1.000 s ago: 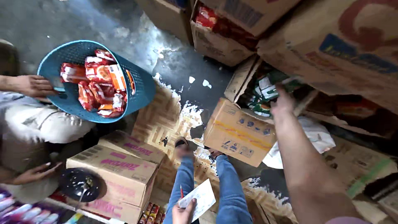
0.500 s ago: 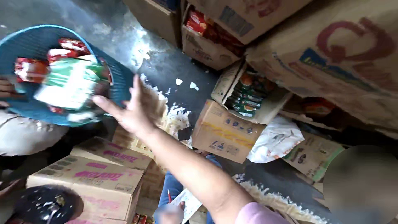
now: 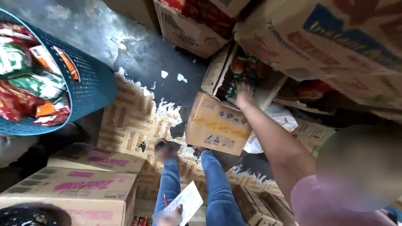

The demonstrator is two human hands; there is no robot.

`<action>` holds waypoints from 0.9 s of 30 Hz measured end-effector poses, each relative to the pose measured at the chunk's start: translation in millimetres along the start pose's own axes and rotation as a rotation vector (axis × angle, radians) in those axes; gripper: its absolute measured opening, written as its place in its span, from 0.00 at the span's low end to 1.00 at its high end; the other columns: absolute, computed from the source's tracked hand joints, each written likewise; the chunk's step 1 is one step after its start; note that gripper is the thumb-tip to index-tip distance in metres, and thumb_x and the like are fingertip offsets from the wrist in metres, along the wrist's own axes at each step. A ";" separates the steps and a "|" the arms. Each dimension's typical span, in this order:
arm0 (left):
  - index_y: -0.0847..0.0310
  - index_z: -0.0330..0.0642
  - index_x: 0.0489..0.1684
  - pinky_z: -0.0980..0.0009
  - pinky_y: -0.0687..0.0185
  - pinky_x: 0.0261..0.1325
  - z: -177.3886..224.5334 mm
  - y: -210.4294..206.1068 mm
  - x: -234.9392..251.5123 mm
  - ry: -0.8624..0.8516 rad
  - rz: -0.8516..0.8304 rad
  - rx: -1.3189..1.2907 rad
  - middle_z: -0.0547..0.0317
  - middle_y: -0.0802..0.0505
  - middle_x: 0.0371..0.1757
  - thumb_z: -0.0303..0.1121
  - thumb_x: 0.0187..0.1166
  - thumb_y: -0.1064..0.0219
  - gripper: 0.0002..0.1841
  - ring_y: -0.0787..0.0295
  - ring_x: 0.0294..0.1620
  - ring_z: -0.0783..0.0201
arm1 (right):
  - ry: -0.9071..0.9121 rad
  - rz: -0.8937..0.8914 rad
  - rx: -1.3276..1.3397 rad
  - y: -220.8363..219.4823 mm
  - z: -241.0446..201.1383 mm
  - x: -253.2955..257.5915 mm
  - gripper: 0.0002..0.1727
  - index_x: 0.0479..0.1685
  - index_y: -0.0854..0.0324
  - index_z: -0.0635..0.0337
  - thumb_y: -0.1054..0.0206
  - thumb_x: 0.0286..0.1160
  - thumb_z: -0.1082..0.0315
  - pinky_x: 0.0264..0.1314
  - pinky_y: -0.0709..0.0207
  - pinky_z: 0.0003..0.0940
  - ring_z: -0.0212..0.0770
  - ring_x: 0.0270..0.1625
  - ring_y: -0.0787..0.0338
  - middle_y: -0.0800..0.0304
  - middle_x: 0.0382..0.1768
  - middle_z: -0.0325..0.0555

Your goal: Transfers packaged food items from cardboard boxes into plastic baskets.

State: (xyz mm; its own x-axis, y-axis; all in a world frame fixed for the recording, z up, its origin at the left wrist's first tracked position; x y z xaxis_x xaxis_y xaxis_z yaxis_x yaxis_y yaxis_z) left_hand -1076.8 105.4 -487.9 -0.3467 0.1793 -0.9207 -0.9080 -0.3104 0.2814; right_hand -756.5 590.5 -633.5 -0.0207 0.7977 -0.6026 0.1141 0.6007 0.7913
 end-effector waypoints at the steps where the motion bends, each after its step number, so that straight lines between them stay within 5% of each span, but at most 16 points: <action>1: 0.14 0.29 0.42 0.75 0.08 0.43 0.5 -0.2 -0.1 0.001 -0.002 0.004 0.61 0.04 0.29 0.21 0.68 0.24 0.09 0.07 0.30 0.77 | 0.066 0.025 -0.020 3.7 -18.9 1.7 0.46 0.85 0.32 0.62 0.17 0.64 0.56 0.79 0.40 0.76 0.74 0.86 0.38 0.35 0.84 0.68; 4: 0.13 0.29 0.41 0.75 0.08 0.43 2.2 -2.7 -0.3 0.005 -0.002 0.020 0.61 0.04 0.29 0.21 0.68 0.24 0.08 0.08 0.29 0.76 | 0.055 -0.035 -0.054 0.1 -63.8 5.8 0.37 0.77 0.29 0.76 0.24 0.66 0.71 0.87 0.45 0.67 0.70 0.89 0.40 0.42 0.87 0.72; 6: 0.13 0.30 0.40 0.74 0.08 0.40 2.8 -2.7 0.0 0.001 0.008 0.003 0.61 0.04 0.28 0.20 0.68 0.24 0.07 0.08 0.28 0.75 | -0.058 -0.054 -0.032 -4.8 -67.4 13.0 0.43 0.88 0.41 0.71 0.30 0.67 0.75 0.91 0.50 0.60 0.66 0.92 0.46 0.50 0.91 0.70; 8: 0.13 0.30 0.40 0.74 0.07 0.40 3.2 -0.8 2.1 -0.018 0.017 -0.022 0.61 0.04 0.28 0.19 0.66 0.24 0.07 0.07 0.27 0.74 | -0.084 -0.028 -0.041 -7.7 -65.6 23.2 0.47 0.90 0.43 0.70 0.27 0.63 0.74 0.89 0.47 0.62 0.66 0.91 0.43 0.46 0.89 0.70; 13: 0.12 0.30 0.39 0.73 0.08 0.39 4.6 -2.1 4.7 -0.014 0.006 -0.010 0.59 0.04 0.28 0.21 0.66 0.23 0.08 0.08 0.27 0.73 | 0.163 -0.004 -0.074 -12.6 -83.3 6.9 0.32 0.85 0.35 0.69 0.37 0.79 0.73 0.91 0.51 0.65 0.72 0.90 0.45 0.43 0.88 0.74; 16: 0.11 0.30 0.40 0.71 0.07 0.42 0.2 1.8 7.0 -0.002 0.003 -0.018 0.55 0.03 0.30 0.22 0.66 0.21 0.09 0.06 0.29 0.70 | 0.090 -0.007 -0.047 -10.1 -86.8 3.8 0.38 0.87 0.39 0.71 0.32 0.75 0.73 0.88 0.51 0.69 0.76 0.90 0.47 0.49 0.89 0.76; 19: 0.11 0.29 0.42 0.70 0.06 0.44 -0.2 4.6 8.5 -0.008 0.001 -0.044 0.54 0.03 0.31 0.23 0.66 0.21 0.10 0.05 0.31 0.68 | -0.026 0.027 -0.086 -3.6 -83.2 8.4 0.44 0.88 0.43 0.73 0.28 0.67 0.73 0.83 0.47 0.73 0.78 0.86 0.42 0.44 0.85 0.81; 23: 0.11 0.30 0.41 0.70 0.07 0.44 -1.2 4.4 8.9 -0.002 -0.019 -0.071 0.55 0.03 0.31 0.23 0.67 0.22 0.09 0.05 0.31 0.69 | -0.105 -0.025 -0.008 -15.1 -67.7 8.4 0.45 0.89 0.44 0.73 0.27 0.69 0.72 0.87 0.50 0.71 0.75 0.89 0.45 0.47 0.87 0.78; 25: 0.11 0.30 0.41 0.70 0.07 0.42 -2.4 4.1 10.5 0.010 -0.026 -0.111 0.54 0.03 0.31 0.23 0.67 0.21 0.09 0.05 0.30 0.69 | -0.169 -0.058 0.059 -14.1 -56.9 7.1 0.45 0.83 0.38 0.74 0.22 0.65 0.66 0.74 0.31 0.75 0.76 0.77 0.25 0.28 0.76 0.79; 27: 0.11 0.29 0.42 0.70 0.06 0.43 -2.5 8.9 9.6 0.030 -0.025 -0.136 0.54 0.03 0.32 0.22 0.68 0.22 0.09 0.05 0.30 0.68 | -0.207 0.027 0.226 7.6 -49.3 -9.5 0.48 0.82 0.39 0.72 0.19 0.60 0.62 0.65 0.28 0.81 0.81 0.68 0.19 0.20 0.66 0.80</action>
State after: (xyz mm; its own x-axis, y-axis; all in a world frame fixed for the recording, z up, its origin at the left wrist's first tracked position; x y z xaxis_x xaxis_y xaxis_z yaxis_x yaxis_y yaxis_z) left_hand -1087.6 102.0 -494.9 -0.3150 0.1610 -0.9353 -0.8754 -0.4300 0.2209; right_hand -804.4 590.0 -616.6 0.1852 0.7721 -0.6079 0.3299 0.5338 0.7786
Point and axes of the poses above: each hand's wrist, its own x-axis towards the middle knuckle, its own y-axis out of the back of the hand, z = x × y, the point moved 10 cm from there along x, towards the middle knuckle
